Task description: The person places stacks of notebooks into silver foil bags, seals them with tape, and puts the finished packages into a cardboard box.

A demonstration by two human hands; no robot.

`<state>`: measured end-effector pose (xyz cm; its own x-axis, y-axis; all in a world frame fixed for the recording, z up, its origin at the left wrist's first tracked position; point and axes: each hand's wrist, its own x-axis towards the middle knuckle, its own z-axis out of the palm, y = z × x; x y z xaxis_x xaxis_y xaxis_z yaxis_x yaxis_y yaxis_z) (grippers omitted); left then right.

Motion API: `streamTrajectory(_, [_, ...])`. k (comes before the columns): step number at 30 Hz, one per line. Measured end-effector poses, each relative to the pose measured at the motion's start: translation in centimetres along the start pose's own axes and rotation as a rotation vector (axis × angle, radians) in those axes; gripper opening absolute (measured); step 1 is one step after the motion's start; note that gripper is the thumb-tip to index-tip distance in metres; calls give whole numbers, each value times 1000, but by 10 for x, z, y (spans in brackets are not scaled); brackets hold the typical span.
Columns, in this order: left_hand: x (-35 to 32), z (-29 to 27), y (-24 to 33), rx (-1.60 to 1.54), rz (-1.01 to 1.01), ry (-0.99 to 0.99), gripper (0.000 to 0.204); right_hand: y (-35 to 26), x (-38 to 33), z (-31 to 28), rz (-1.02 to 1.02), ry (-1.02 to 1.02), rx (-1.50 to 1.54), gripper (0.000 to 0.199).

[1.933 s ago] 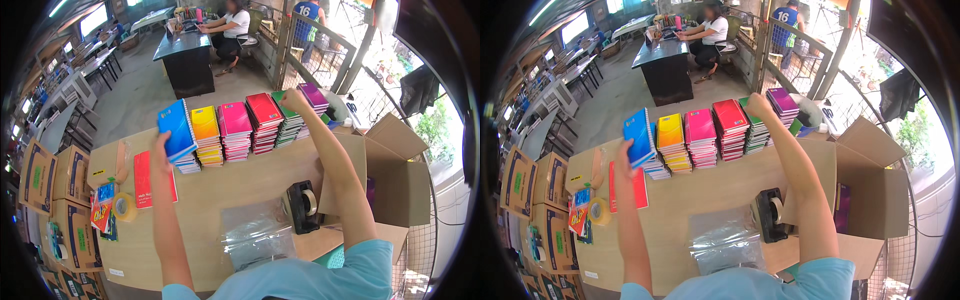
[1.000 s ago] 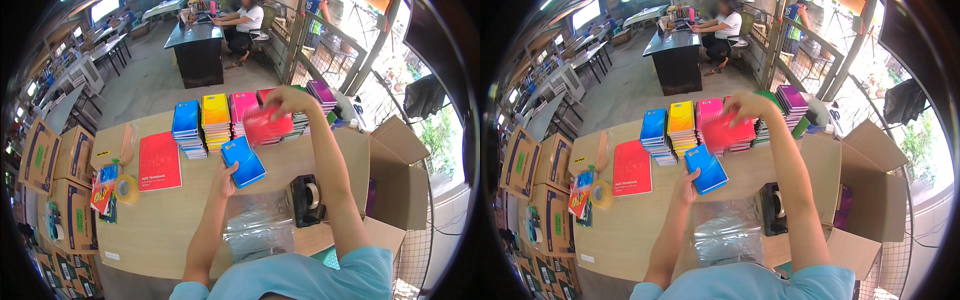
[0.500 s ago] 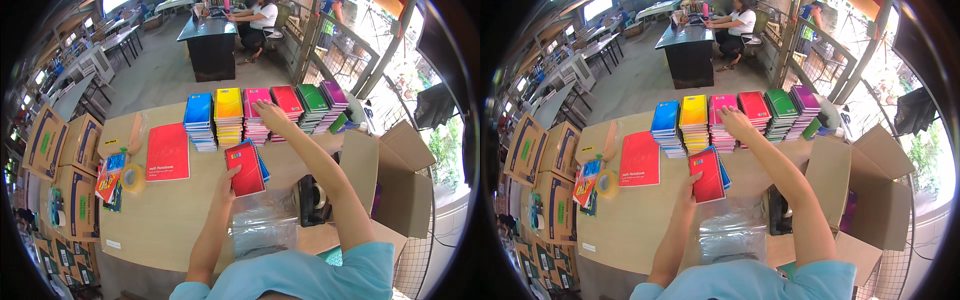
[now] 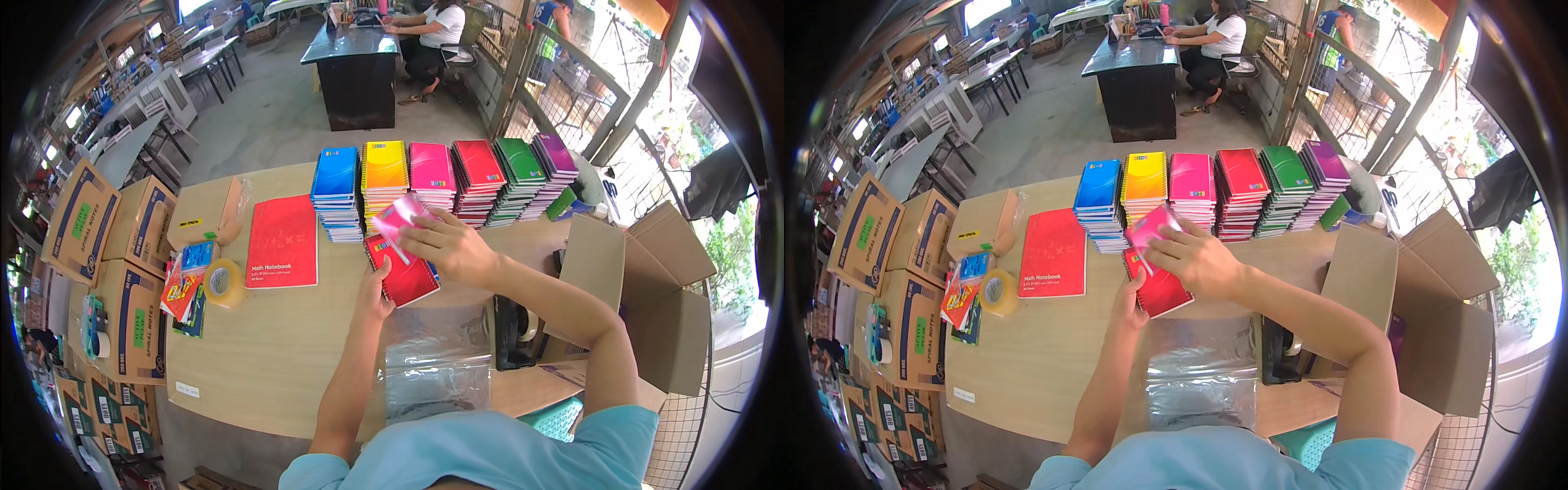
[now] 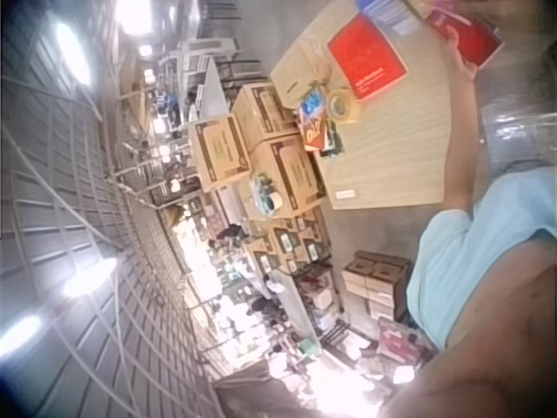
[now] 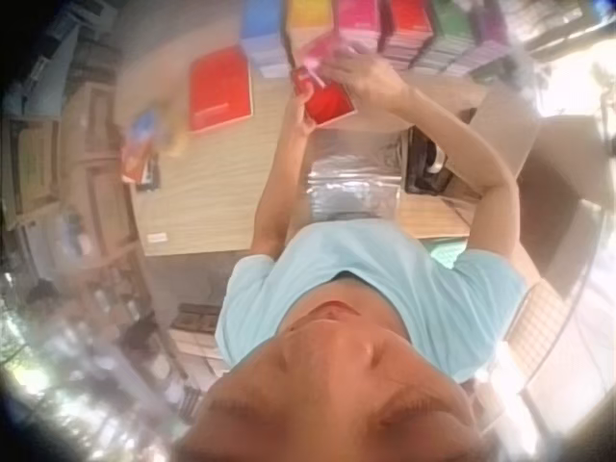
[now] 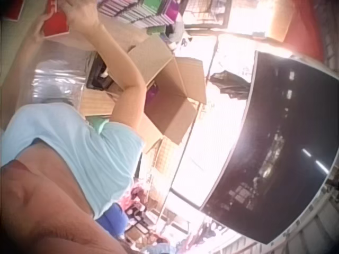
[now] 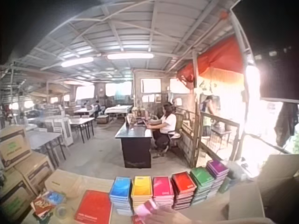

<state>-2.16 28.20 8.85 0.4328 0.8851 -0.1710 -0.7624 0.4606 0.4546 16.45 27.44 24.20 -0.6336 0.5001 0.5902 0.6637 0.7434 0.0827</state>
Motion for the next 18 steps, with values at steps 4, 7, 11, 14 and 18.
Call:
streamTrajectory(4, [-7,-16,6,-80,-236,-125,51,30,15,-22,256,-381,977,42])
streamTrajectory(7, [-21,-21,2,-304,-285,-234,50,43,18,9,-42,-442,1109,42])
streamTrajectory(11, [-42,-13,-2,-56,-197,-134,46,57,19,57,171,-393,681,48])
streamTrajectory(14, [-35,-9,6,-91,-214,-4,47,81,31,98,380,0,28,45])
streamTrajectory(18, [-21,2,12,2,-87,-2,46,105,21,122,201,-218,-274,43])
